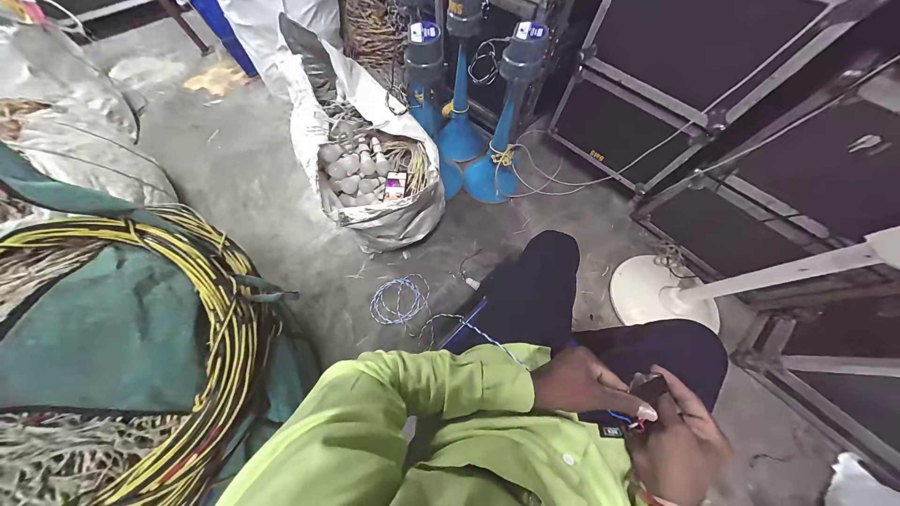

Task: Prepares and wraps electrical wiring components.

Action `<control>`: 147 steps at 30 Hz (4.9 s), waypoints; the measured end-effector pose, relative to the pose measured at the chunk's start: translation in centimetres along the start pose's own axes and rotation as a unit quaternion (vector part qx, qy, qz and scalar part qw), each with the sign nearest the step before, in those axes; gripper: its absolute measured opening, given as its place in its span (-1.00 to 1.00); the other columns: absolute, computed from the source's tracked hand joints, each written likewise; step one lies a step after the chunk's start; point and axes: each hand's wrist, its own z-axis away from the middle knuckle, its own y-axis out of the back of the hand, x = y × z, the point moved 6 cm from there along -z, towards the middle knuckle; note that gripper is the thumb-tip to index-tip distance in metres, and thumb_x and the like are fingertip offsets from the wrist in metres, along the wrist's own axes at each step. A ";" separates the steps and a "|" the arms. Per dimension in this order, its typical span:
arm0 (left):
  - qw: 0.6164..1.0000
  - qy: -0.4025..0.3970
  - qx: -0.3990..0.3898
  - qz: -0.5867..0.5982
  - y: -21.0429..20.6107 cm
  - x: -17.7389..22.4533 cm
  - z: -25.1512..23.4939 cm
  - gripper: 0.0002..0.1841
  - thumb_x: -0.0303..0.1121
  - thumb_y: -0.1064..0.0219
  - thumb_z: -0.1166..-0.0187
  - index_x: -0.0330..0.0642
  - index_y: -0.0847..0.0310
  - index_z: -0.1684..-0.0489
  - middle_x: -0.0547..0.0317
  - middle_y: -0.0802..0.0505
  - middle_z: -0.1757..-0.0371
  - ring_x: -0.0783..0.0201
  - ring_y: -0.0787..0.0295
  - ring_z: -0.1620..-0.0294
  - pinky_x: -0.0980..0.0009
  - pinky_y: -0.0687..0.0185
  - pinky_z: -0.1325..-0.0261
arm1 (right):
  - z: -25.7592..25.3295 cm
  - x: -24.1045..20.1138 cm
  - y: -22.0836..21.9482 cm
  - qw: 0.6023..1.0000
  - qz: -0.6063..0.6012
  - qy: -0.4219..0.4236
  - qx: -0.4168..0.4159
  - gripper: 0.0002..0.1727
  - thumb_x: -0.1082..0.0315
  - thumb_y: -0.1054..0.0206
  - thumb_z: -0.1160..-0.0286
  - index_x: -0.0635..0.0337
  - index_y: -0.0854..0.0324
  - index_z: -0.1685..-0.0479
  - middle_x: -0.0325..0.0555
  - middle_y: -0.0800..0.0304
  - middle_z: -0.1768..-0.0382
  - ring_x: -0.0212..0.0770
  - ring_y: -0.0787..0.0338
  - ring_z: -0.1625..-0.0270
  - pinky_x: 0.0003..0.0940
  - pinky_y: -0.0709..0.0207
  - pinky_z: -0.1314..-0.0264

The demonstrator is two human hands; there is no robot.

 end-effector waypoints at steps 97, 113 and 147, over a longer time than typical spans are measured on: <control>0.877 -0.277 0.046 -0.390 0.5 5.4 -0.4 -0.80 -0.52 -0.37 -0.59 -0.31 -0.84 -0.07 -0.17 -0.81 -0.14 0.10 -0.85 -0.05 0.29 -0.82 -0.10 | -0.1 -4.4 2.1 0.993 0.096 -0.003 -0.064 -0.78 0.46 -0.64 -0.25 0.20 -0.78 0.15 -0.31 -0.89 0.46 -0.53 -0.81 0.48 -0.59 -0.71 0.39; 0.991 0.098 -0.023 0.088 4.0 2.2 -0.4 -0.84 -0.54 -0.41 -0.53 -0.31 -0.88 0.06 0.13 -0.95 0.21 0.38 -0.87 0.26 0.42 -0.84 0.11 | -1.1 -4.1 5.5 0.992 -0.023 0.076 -0.094 -0.50 0.36 -0.32 -0.62 0.26 -0.41 -0.51 -0.05 -0.75 -0.38 -0.11 -0.74 -0.44 -0.21 -0.63 -0.53; 0.967 -0.081 -0.132 -0.202 3.1 2.9 1.1 -0.80 -0.37 -0.35 -0.67 -0.26 -0.87 0.02 0.15 -0.93 0.10 0.42 -0.85 0.10 0.41 -0.80 -0.05 | 2.6 -4.5 3.9 0.962 0.144 0.168 -0.161 -0.77 0.39 -0.60 -0.30 0.24 -0.75 0.13 -0.27 -0.91 0.19 -0.45 -0.88 0.15 -0.51 -0.81 0.01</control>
